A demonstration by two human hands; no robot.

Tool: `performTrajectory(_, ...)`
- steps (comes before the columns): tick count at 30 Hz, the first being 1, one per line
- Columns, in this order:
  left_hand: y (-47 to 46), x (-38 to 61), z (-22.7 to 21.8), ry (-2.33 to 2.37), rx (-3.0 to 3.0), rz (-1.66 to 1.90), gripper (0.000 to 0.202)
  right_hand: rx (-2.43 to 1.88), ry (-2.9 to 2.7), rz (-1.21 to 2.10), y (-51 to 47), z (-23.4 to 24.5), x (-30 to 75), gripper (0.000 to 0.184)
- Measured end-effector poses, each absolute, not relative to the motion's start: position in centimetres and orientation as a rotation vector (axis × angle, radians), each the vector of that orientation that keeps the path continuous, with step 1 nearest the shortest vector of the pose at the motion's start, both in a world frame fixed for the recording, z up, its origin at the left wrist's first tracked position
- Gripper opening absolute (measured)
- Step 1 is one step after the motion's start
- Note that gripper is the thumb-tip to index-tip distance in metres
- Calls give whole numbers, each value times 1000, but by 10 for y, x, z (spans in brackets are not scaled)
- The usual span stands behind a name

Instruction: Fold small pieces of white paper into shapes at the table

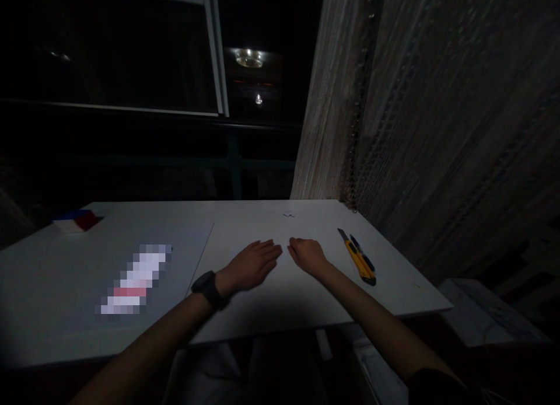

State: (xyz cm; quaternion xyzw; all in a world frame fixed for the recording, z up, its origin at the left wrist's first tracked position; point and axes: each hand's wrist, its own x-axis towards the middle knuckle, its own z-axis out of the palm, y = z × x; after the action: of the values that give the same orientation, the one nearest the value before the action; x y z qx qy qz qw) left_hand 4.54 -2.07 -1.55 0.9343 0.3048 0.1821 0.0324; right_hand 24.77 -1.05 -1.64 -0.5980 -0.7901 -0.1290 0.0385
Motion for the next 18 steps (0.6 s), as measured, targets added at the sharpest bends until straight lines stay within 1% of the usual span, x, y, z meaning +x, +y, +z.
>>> performTrajectory(3, 2, 40, -27, 901, 2841, 487, 42, -1818, -2447, -376, -10, -15, 250, 31)
performTrajectory(7, 9, 36, -39, 895, 2830, 542, 43, -1781, -2516, -343, -15, -11, 247, 28)
performTrajectory(11, 7, 36, -41, 922, 2903, 488, 45, -1707, -2613, -323, -25, -9, 236, 26)
performTrajectory(18, 8, 36, -41, 947, 2976, 448, 45, -1534, -2723, -332, -43, -11, 216, 28)
